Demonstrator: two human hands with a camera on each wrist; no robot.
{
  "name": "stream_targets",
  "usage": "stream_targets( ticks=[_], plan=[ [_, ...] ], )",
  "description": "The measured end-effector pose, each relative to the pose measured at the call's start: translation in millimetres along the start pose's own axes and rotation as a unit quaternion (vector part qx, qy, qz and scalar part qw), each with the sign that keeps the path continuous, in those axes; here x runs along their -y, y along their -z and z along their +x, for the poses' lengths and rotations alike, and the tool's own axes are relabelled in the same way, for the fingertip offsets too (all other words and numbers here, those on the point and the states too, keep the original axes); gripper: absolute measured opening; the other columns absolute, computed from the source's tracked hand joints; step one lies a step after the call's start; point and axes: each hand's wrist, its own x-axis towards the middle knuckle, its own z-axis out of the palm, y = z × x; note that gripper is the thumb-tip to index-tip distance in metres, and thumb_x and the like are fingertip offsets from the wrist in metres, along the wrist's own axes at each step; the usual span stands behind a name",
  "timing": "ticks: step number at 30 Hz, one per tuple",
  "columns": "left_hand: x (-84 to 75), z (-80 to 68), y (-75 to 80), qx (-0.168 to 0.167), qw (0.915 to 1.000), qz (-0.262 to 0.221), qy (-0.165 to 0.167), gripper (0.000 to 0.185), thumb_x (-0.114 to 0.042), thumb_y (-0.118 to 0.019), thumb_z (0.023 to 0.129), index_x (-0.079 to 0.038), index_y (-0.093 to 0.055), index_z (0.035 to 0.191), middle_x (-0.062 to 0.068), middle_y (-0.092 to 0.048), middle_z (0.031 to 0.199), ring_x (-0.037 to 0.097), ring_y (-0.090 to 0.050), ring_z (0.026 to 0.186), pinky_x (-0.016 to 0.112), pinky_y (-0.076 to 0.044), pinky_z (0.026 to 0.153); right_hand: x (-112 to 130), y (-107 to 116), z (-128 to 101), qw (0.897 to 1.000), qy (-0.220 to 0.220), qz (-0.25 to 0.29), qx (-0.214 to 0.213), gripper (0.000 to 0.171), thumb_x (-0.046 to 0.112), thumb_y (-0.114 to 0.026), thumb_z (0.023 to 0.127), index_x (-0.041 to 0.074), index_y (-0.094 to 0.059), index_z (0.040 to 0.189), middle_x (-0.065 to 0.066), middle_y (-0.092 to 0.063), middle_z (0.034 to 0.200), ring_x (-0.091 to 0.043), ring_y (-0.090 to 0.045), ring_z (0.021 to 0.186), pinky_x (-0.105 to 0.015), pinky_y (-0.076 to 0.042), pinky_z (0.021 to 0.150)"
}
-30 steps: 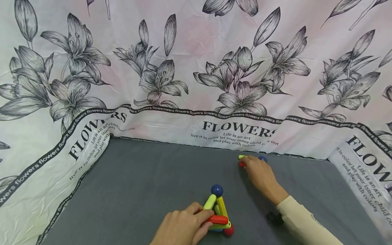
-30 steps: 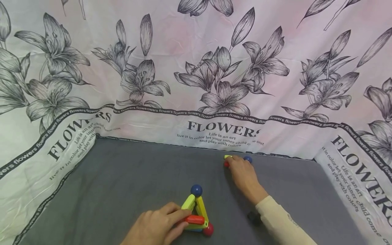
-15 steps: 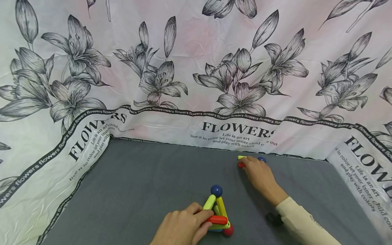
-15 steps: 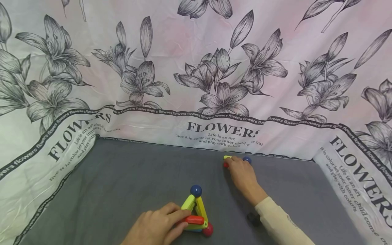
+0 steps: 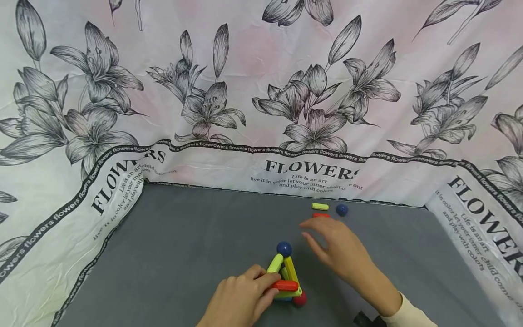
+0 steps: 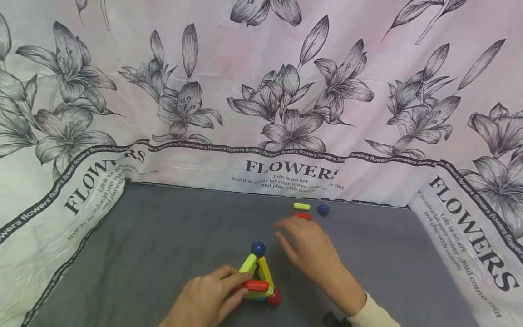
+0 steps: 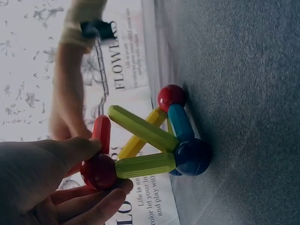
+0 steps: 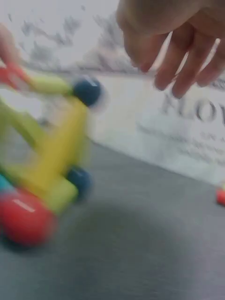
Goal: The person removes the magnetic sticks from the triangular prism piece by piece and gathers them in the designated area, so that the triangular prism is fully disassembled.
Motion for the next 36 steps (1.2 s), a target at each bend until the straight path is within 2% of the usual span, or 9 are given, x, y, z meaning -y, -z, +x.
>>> stream_targets(
  ticks=[5,10,15,20,28,32,36],
  plan=[
    [6.1,-0.9,2.1,-0.005,0.9998,-0.013,0.014,0.022,-0.032,-0.076,0.100,-0.024,-0.078,0.121,-0.007,-0.068,0.101,-0.005,-0.052,0.061,0.016,-0.043,0.052,40.9,5.8,-15.7,0.998,0.029,0.051,0.021,0.026,0.027,-0.081,0.096,0.027,-0.074,0.121,0.019,-0.071,0.117,-0.004,-0.067,0.108,-0.039,-0.058,0.090],
    [7.1,-2.1,3.3,0.004,0.9993,-0.028,0.023,0.023,-0.030,-0.076,0.100,-0.023,-0.078,0.122,-0.007,-0.068,0.101,-0.005,-0.052,0.062,0.017,-0.045,0.053,60.2,-2.5,-35.2,0.996,0.054,0.062,0.042,0.030,0.035,-0.081,0.096,0.025,-0.072,0.124,0.018,-0.070,0.118,-0.005,-0.068,0.106,-0.037,-0.059,0.088],
    [5.2,-1.8,1.5,0.005,0.9994,-0.027,0.022,0.024,-0.031,-0.076,0.100,-0.024,-0.077,0.123,-0.007,-0.067,0.101,-0.006,-0.050,0.061,0.017,-0.044,0.052,65.4,-10.9,-47.8,0.994,0.067,0.073,0.052,0.032,0.035,-0.083,0.095,0.022,-0.073,0.122,0.017,-0.070,0.115,-0.003,-0.066,0.099,-0.032,-0.058,0.084],
    [3.0,-0.1,1.8,0.007,0.9995,-0.027,0.017,0.024,-0.031,-0.076,0.100,-0.025,-0.077,0.123,-0.008,-0.066,0.099,-0.006,-0.049,0.060,0.016,-0.043,0.053,67.5,-12.8,-54.3,0.995,0.047,0.067,0.058,0.031,0.033,-0.086,0.091,0.024,-0.073,0.118,0.020,-0.068,0.110,0.000,-0.062,0.094,-0.030,-0.057,0.082],
    [0.5,0.1,1.6,0.011,0.9993,-0.029,0.020,0.026,-0.033,-0.076,0.100,-0.026,-0.076,0.126,-0.008,-0.066,0.100,-0.005,-0.050,0.062,0.017,-0.045,0.054,73.4,-13.7,-50.6,0.997,0.027,0.053,0.058,0.031,0.026,-0.091,0.086,0.024,-0.074,0.112,0.020,-0.065,0.100,0.001,-0.058,0.087,-0.027,-0.055,0.079],
    [-0.1,-0.2,1.2,0.011,0.9994,-0.024,0.022,0.026,-0.033,-0.075,0.101,-0.027,-0.074,0.126,-0.007,-0.067,0.102,-0.005,-0.051,0.063,0.018,-0.045,0.053,74.9,-13.0,-48.3,0.996,0.020,0.068,0.061,0.030,0.023,-0.091,0.086,0.022,-0.074,0.111,0.019,-0.065,0.099,0.000,-0.057,0.086,-0.025,-0.054,0.076],
    [-2.4,1.2,-0.4,0.009,0.9996,-0.010,0.023,0.030,-0.036,-0.075,0.101,-0.027,-0.067,0.128,-0.005,-0.068,0.100,-0.004,-0.047,0.059,0.018,-0.040,0.049,73.8,-14.7,-47.8,0.994,0.037,0.082,0.054,0.028,0.022,-0.090,0.087,0.018,-0.074,0.109,0.017,-0.065,0.098,-0.001,-0.057,0.084,-0.022,-0.053,0.075]
  ],
)
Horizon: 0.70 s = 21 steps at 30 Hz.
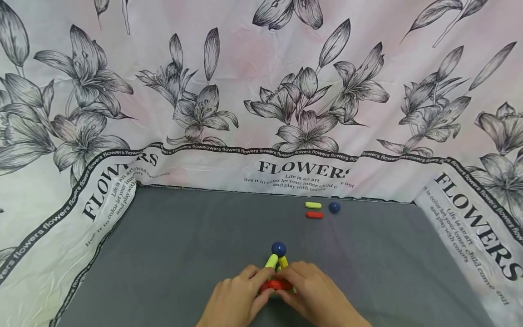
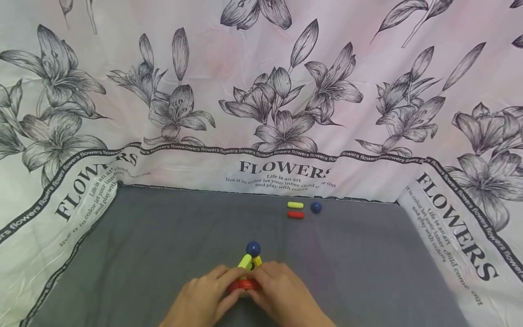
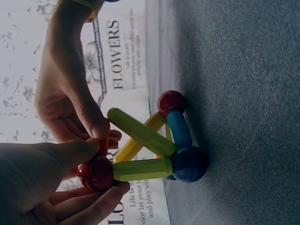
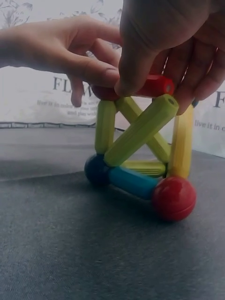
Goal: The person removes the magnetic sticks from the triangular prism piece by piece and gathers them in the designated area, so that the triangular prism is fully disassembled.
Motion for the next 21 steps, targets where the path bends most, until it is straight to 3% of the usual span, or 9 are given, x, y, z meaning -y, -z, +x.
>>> stream_targets(
  ticks=[6,11,21],
  plan=[
    [0.6,1.0,2.3,0.006,0.9999,-0.004,0.010,0.039,-0.046,-0.072,0.100,-0.024,-0.064,0.131,-0.006,-0.065,0.093,-0.003,-0.043,0.057,0.018,-0.039,0.049,-0.2,-7.8,4.5,1.000,0.028,0.009,0.006,0.024,0.030,-0.083,0.094,0.018,-0.073,0.112,0.015,-0.067,0.102,-0.002,-0.058,0.087,-0.022,-0.053,0.078],
    [1.5,-0.4,4.3,0.015,0.9995,-0.027,0.010,0.046,-0.048,-0.074,0.094,-0.022,-0.064,0.130,-0.005,-0.068,0.097,-0.003,-0.050,0.061,0.020,-0.045,0.053,3.5,-8.2,3.4,1.000,0.015,0.002,0.017,0.022,0.027,-0.084,0.094,0.018,-0.073,0.111,0.015,-0.066,0.100,-0.001,-0.057,0.086,-0.024,-0.053,0.078],
    [4.4,1.6,10.2,0.029,0.9980,-0.055,0.011,0.046,-0.045,-0.075,0.092,-0.023,-0.062,0.131,-0.007,-0.063,0.093,-0.001,-0.045,0.061,0.021,-0.043,0.053,9.7,-9.0,7.8,0.999,0.022,-0.039,0.006,0.021,0.025,-0.086,0.091,0.020,-0.072,0.105,0.016,-0.062,0.095,-0.002,-0.055,0.084,-0.025,-0.051,0.077]
  ],
)
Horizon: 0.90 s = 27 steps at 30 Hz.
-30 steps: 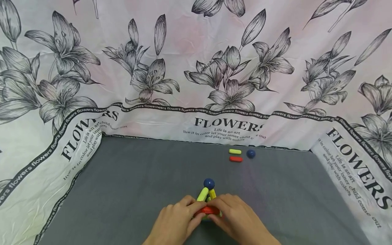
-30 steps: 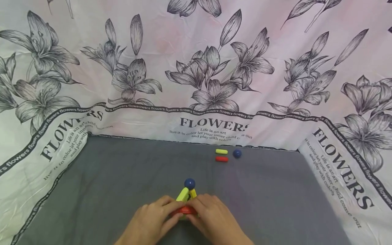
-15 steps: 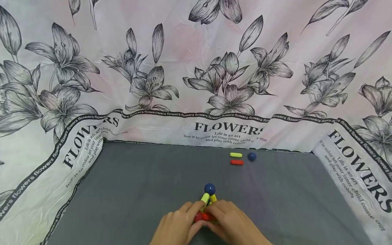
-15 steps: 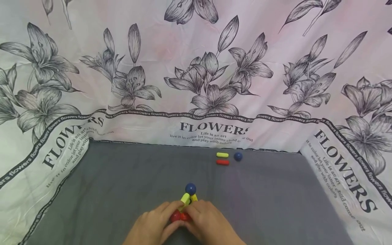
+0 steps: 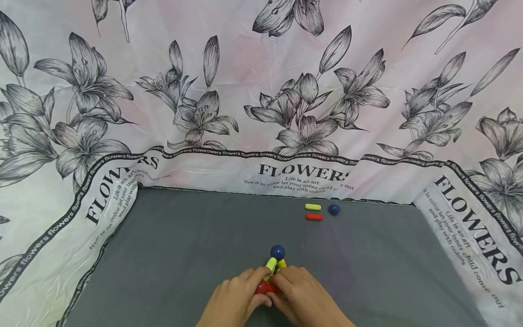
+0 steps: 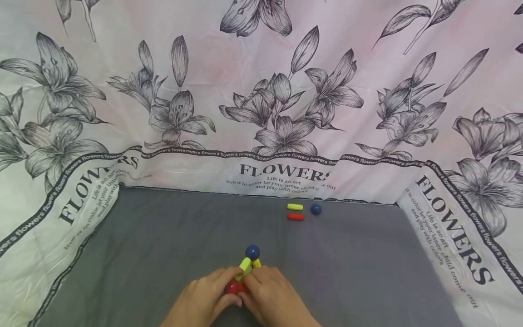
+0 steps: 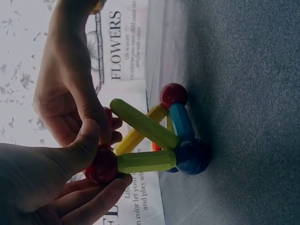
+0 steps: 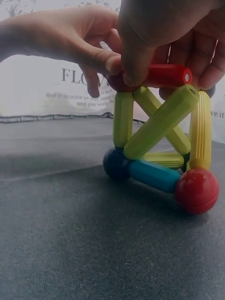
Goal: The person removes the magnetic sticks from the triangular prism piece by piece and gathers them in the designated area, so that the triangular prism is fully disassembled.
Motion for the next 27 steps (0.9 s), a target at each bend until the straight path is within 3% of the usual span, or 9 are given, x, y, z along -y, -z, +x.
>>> stream_targets(
  ticks=[6,13,19,27],
  plan=[
    [4.7,-1.1,-4.5,0.011,0.9999,0.002,-0.001,0.047,-0.048,-0.074,0.092,-0.023,-0.062,0.131,-0.006,-0.066,0.096,-0.002,-0.047,0.062,0.022,-0.044,0.053,0.7,-6.7,-3.1,1.000,0.002,-0.023,-0.012,0.020,0.029,-0.086,0.091,0.024,-0.070,0.103,0.018,-0.060,0.094,-0.001,-0.052,0.083,-0.024,-0.049,0.076],
    [4.8,1.2,-1.9,0.003,0.9999,0.000,-0.010,0.046,-0.044,-0.076,0.091,-0.022,-0.063,0.130,-0.007,-0.064,0.093,-0.002,-0.047,0.063,0.021,-0.045,0.055,0.9,-3.9,0.1,0.998,0.032,-0.051,-0.030,0.031,0.031,-0.089,0.088,0.021,-0.071,0.111,0.015,-0.059,0.095,-0.004,-0.052,0.085,-0.026,-0.049,0.079],
    [-0.2,2.3,1.0,0.006,0.9999,0.007,-0.009,0.047,-0.044,-0.076,0.091,-0.022,-0.064,0.130,-0.005,-0.070,0.103,-0.002,-0.054,0.069,0.022,-0.049,0.059,1.2,0.2,-1.1,0.996,0.053,-0.061,-0.049,0.035,0.034,-0.089,0.088,0.021,-0.072,0.117,0.013,-0.061,0.097,-0.005,-0.054,0.086,-0.028,-0.049,0.082],
    [-2.6,-0.4,-2.2,0.013,0.9998,0.007,-0.010,0.044,-0.043,-0.077,0.092,-0.023,-0.064,0.129,-0.009,-0.064,0.096,-0.001,-0.049,0.067,0.022,-0.045,0.057,3.4,2.0,-4.9,0.996,0.047,-0.075,-0.032,0.027,0.036,-0.085,0.092,0.024,-0.071,0.111,0.014,-0.060,0.098,-0.006,-0.054,0.088,-0.027,-0.048,0.082]
  ],
)
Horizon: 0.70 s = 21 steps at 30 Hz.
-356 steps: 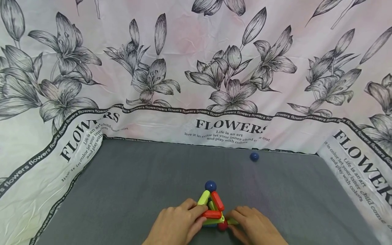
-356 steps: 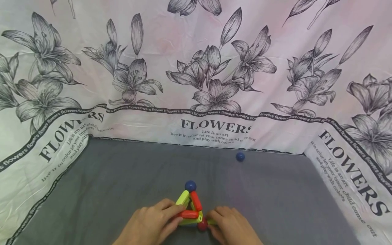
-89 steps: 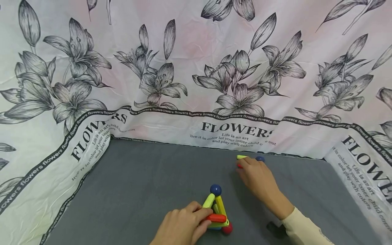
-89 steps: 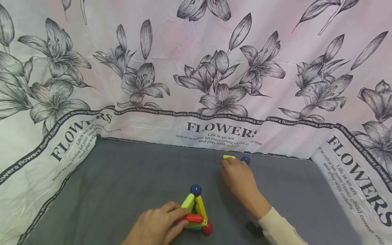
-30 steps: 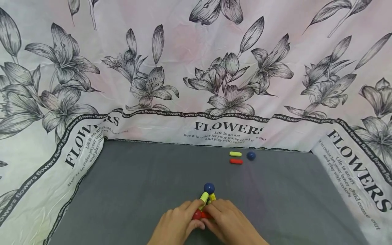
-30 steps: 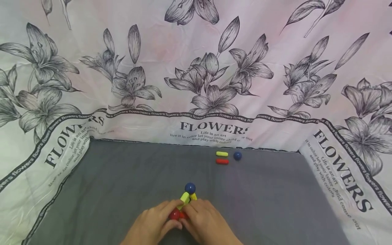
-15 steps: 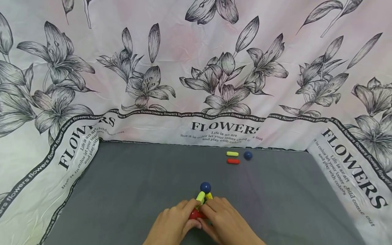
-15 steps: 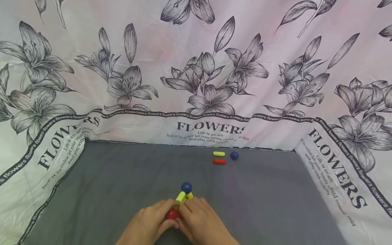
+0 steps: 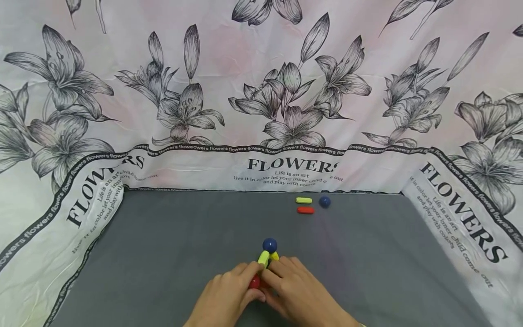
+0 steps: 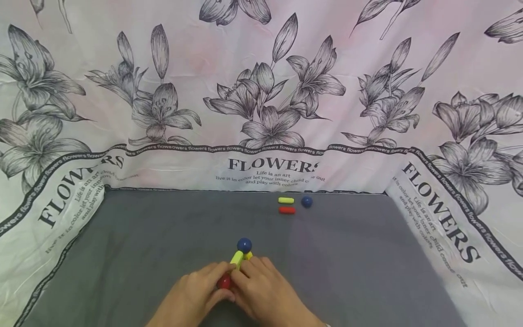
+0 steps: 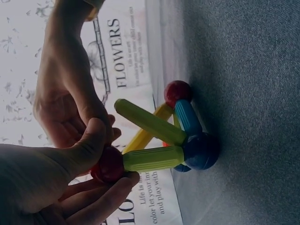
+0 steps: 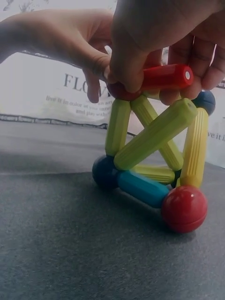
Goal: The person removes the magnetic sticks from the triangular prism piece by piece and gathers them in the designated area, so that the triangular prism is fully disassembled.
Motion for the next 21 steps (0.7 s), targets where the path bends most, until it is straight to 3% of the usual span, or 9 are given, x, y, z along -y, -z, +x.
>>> stream_targets(
  ticks=[7,12,21],
  plan=[
    [3.4,-2.1,0.8,0.009,1.0000,-0.001,0.002,0.043,-0.044,-0.075,0.094,-0.022,-0.064,0.130,-0.010,-0.062,0.093,-0.001,-0.048,0.065,0.023,-0.043,0.055,0.5,5.9,3.8,1.000,0.016,-0.007,-0.009,0.025,0.030,-0.087,0.088,0.022,-0.070,0.105,0.013,-0.058,0.093,-0.006,-0.050,0.085,-0.028,-0.049,0.082],
    [1.7,0.0,3.1,0.006,0.9999,-0.009,-0.002,0.041,-0.045,-0.073,0.094,-0.020,-0.065,0.126,-0.011,-0.058,0.088,-0.001,-0.047,0.063,0.021,-0.043,0.055,-11.1,20.3,4.1,0.999,-0.033,-0.009,0.002,0.027,0.027,-0.090,0.086,0.025,-0.072,0.106,0.016,-0.059,0.093,-0.005,-0.050,0.083,-0.027,-0.049,0.078],
    [1.5,-0.1,2.6,0.007,0.9999,-0.008,-0.001,0.043,-0.043,-0.075,0.094,-0.017,-0.066,0.128,-0.004,-0.066,0.097,0.000,-0.051,0.065,0.023,-0.047,0.056,-62.3,31.0,-1.7,0.993,-0.113,-0.044,-0.007,0.025,0.030,-0.088,0.089,0.027,-0.075,0.110,0.016,-0.064,0.099,-0.004,-0.054,0.084,-0.025,-0.051,0.071]
  ],
)
